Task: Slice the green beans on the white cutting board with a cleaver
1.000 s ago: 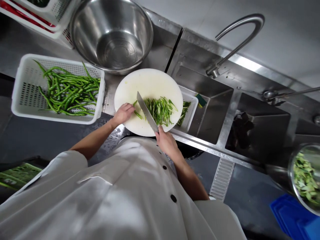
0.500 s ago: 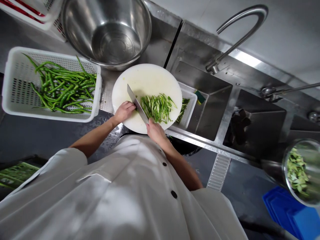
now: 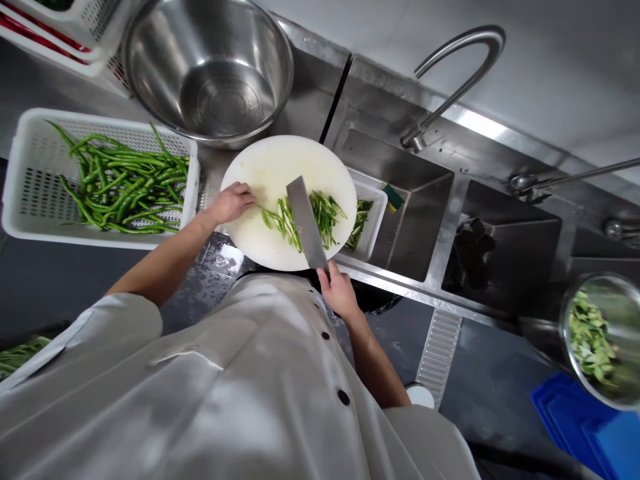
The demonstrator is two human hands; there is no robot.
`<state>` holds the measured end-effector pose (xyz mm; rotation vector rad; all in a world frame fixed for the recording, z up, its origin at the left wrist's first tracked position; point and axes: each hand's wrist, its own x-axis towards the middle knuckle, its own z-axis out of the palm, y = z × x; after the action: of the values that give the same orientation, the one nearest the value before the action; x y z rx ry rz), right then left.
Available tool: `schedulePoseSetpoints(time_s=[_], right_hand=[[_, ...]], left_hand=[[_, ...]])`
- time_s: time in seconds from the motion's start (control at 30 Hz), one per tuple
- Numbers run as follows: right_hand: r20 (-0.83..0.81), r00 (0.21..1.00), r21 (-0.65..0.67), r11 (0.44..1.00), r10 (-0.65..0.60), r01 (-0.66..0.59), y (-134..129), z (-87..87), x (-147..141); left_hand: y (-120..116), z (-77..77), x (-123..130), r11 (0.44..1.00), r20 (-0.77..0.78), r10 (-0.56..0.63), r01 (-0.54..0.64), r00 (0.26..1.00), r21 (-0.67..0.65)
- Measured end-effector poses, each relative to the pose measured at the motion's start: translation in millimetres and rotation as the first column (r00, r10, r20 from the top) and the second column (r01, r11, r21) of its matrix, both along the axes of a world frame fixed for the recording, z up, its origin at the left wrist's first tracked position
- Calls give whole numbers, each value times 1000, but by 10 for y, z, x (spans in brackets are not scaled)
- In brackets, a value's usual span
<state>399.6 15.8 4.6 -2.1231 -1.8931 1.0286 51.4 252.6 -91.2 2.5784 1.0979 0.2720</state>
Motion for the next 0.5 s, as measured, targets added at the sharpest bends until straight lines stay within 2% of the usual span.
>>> schedulePoseSetpoints(time_s=[0.17, 0.27, 0.4, 0.5], right_hand=[[149, 971, -167, 972, 190, -164, 6, 247, -212], [168, 948, -244, 943, 272, -227, 182, 340, -481], [162, 928, -260, 921, 337, -289, 481, 298, -802], [194, 925, -214, 935, 326, -284, 501, 225, -807]], left_hand=[[-500, -35, -216, 970, 46, 243, -243, 969, -20], [-692, -60, -224, 954, 62, 301, -298, 952, -43], [-772, -78, -171, 949, 87, 316, -312, 945, -52], [-843, -37, -72, 943, 153, 328, -315, 932, -105]])
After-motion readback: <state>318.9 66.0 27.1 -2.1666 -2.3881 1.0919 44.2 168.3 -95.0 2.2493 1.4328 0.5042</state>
